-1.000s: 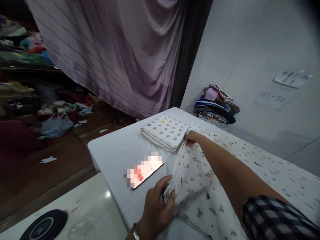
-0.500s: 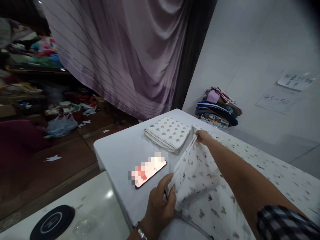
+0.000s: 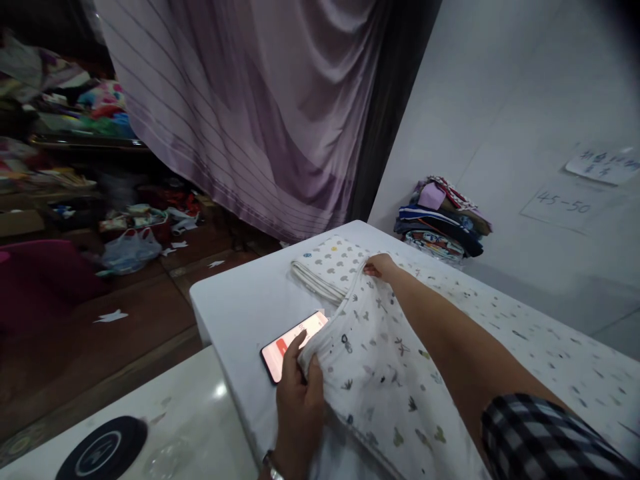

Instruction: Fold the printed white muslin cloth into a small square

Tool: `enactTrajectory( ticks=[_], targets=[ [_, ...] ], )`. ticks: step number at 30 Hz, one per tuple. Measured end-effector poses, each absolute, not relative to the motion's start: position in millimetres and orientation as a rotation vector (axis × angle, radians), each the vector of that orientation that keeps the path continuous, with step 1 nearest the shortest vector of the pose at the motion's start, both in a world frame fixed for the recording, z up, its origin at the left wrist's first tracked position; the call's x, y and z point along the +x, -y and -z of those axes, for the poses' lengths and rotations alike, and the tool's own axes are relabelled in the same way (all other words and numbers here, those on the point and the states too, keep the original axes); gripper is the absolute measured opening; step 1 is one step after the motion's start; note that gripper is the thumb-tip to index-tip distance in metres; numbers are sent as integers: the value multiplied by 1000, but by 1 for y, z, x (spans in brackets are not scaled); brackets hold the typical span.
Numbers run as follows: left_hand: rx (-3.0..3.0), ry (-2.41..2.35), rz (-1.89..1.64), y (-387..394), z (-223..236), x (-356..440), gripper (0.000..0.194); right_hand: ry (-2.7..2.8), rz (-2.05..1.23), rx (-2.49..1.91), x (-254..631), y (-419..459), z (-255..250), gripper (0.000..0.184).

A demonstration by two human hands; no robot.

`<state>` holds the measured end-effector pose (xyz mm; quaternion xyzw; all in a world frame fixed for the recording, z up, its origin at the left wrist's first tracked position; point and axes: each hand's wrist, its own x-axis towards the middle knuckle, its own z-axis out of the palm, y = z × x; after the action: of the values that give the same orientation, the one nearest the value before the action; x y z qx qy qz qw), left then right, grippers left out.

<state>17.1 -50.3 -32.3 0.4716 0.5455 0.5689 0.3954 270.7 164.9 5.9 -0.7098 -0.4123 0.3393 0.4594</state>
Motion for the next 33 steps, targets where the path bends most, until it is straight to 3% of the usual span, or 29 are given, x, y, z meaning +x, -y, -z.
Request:
enactTrajectory(
  ticks=[7,14,18,25,29,33],
  targets=[
    [1144,-1330,-1363,47,33,15,51,1253,-673,-1865,252,-135,-6,16],
    [1243,-1353,-1370,41,35,9,52,1824,-395,-1513,213,20,21,35],
    [1341,-1395,-1380,37,36,6,52,2077,-413,-1693,193,116,41,57],
    [1435,-1581,-1491,25,37,8,51,2142,-361,-1794,169,156,25,76],
    [1434,-1620,-1555,22,37,11,52,2096,-227,-1841,189,214,22,72],
    [1482,-1603,-1574,23,31,13,54,2005,94,-1927,227,296,46,52]
  ],
)
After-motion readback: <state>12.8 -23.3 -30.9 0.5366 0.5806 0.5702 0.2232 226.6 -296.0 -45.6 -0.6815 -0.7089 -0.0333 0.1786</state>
